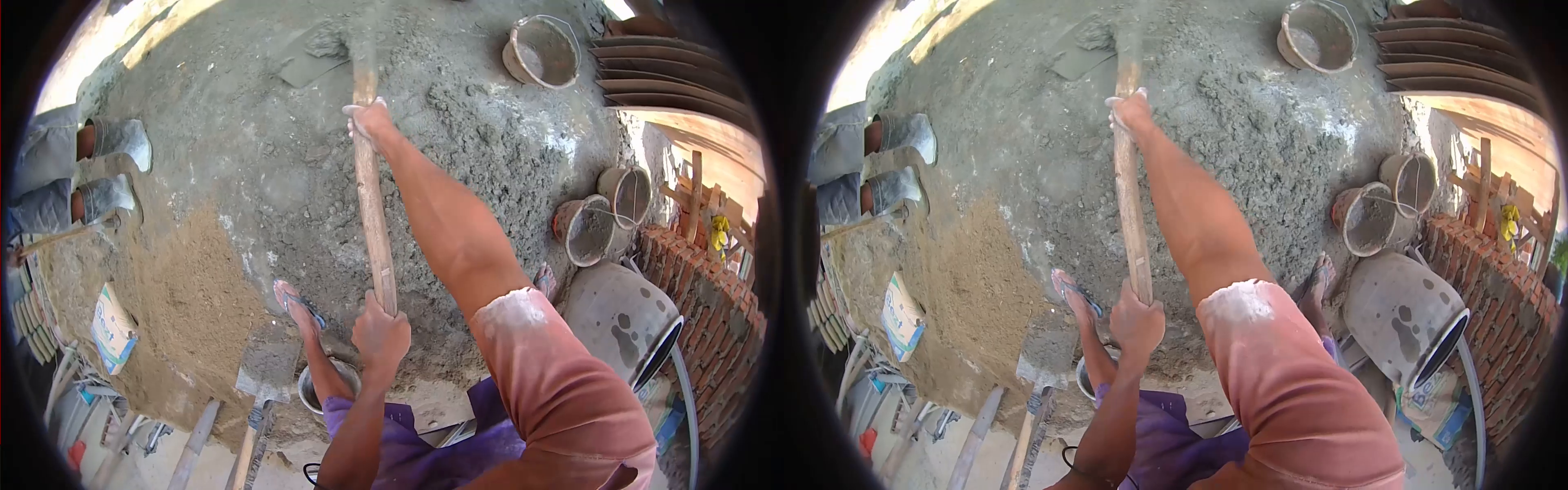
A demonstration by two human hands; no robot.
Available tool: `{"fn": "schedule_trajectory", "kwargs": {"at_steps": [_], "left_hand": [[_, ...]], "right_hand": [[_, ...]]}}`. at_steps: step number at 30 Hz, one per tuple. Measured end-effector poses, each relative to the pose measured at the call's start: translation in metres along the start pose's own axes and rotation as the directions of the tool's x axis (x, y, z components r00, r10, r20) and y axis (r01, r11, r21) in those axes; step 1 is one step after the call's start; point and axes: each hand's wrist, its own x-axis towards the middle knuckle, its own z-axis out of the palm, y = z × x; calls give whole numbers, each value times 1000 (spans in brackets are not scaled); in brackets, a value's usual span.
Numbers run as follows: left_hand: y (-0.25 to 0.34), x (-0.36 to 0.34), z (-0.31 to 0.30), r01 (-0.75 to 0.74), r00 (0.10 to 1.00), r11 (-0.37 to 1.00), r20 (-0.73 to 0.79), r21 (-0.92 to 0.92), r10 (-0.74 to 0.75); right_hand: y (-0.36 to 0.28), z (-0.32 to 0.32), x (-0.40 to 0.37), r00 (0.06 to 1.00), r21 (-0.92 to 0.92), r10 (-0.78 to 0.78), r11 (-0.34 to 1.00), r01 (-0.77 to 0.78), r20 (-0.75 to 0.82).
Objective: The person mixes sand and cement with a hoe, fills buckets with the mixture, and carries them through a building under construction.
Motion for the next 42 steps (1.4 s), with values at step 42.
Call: {"fn": "schedule_trajectory", "kwargs": {"at_steps": [42], "left_hand": [[-201,63,8,-583,811,745,281,324,512]], "right_hand": [[161,-232,-314,588,649,356,636,418,-726]]}}
